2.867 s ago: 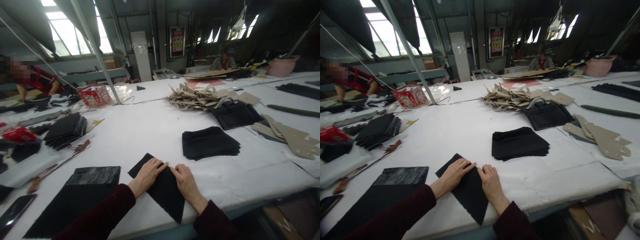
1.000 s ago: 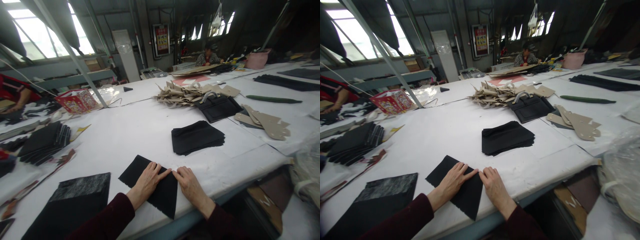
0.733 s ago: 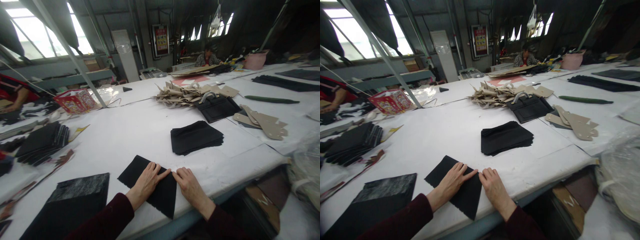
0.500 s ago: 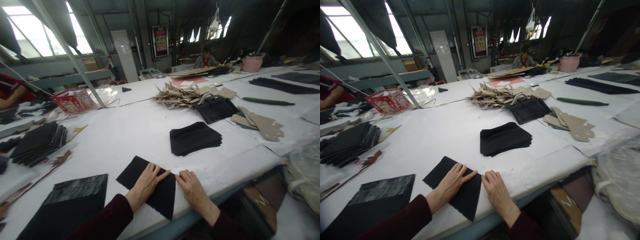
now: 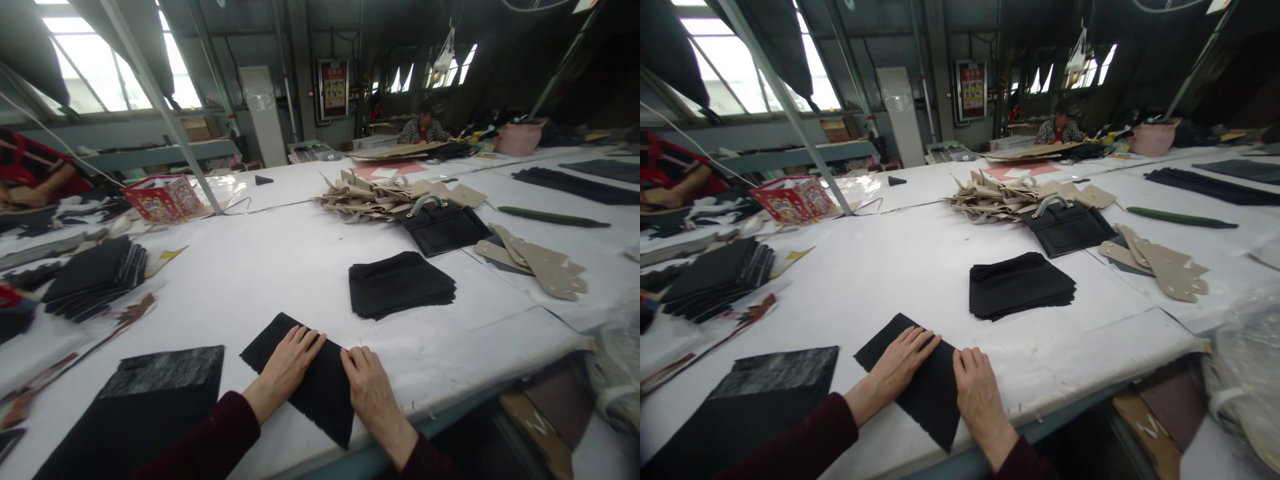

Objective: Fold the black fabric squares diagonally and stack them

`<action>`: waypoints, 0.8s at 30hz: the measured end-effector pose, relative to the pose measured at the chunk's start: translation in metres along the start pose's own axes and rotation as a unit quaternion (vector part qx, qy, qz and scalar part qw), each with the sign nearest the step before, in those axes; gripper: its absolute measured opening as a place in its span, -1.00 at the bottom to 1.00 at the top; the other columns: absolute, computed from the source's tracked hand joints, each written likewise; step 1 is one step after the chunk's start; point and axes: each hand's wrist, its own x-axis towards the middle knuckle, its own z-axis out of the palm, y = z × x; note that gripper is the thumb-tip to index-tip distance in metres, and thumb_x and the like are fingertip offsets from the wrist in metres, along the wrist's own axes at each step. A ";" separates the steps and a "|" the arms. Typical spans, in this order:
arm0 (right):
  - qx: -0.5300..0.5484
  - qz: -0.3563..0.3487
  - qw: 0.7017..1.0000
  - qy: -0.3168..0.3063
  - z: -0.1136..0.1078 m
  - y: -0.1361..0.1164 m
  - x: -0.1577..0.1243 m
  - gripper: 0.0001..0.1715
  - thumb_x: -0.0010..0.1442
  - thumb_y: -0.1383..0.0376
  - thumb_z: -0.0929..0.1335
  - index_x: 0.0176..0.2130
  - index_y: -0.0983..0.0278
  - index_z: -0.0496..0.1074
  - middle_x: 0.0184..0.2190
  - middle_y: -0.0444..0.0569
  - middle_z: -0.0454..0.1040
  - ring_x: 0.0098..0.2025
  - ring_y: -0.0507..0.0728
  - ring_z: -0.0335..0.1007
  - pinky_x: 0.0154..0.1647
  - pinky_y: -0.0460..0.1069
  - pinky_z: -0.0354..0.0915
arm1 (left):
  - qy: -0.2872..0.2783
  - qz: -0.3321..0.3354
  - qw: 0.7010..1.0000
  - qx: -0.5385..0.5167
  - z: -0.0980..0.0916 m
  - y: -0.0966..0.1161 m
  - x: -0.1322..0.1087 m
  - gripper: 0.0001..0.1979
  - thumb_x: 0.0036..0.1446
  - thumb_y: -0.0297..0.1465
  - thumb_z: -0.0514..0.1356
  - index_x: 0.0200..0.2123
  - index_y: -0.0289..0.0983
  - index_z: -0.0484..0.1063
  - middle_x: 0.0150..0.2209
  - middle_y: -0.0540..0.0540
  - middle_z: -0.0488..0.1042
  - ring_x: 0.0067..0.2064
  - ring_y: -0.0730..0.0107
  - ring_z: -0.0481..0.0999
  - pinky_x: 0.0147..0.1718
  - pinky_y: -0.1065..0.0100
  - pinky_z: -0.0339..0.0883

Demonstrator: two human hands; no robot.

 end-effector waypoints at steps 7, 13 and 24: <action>0.038 0.007 0.999 0.002 -0.005 0.002 0.000 -0.55 0.23 0.55 0.18 0.05 0.36 0.38 -0.23 0.07 0.35 -0.17 0.21 0.20 -0.14 0.11 0.20 | -0.033 -0.100 0.991 -0.078 -0.008 -0.061 -0.004 -0.48 0.13 -0.62 -0.01 0.14 -0.20 0.34 0.09 -0.17 0.40 0.08 0.18 0.39 0.19 0.10 0.06; 0.137 0.068 0.988 -0.021 -0.013 0.010 0.016 -0.54 0.16 0.59 0.18 -0.11 0.25 0.47 -0.23 0.01 0.39 -0.17 0.16 0.28 -0.14 0.06 0.22 | -0.022 -0.147 0.981 -0.126 -0.018 -0.074 0.020 -0.75 0.21 -0.29 0.13 -0.06 -0.19 0.43 0.01 -0.15 0.42 -0.02 0.17 0.44 -0.03 0.21 0.28; 0.185 0.088 0.977 -0.062 0.000 0.007 0.035 -0.29 0.07 0.46 0.33 0.20 0.15 0.29 0.05 0.02 0.43 0.10 0.26 0.30 0.16 0.22 0.18 | -0.055 -0.115 0.958 -0.257 -0.031 -0.054 0.010 -0.87 0.27 -0.31 0.01 -0.30 -0.19 0.29 -0.34 -0.03 0.45 -0.27 0.29 0.42 -0.25 0.32 0.24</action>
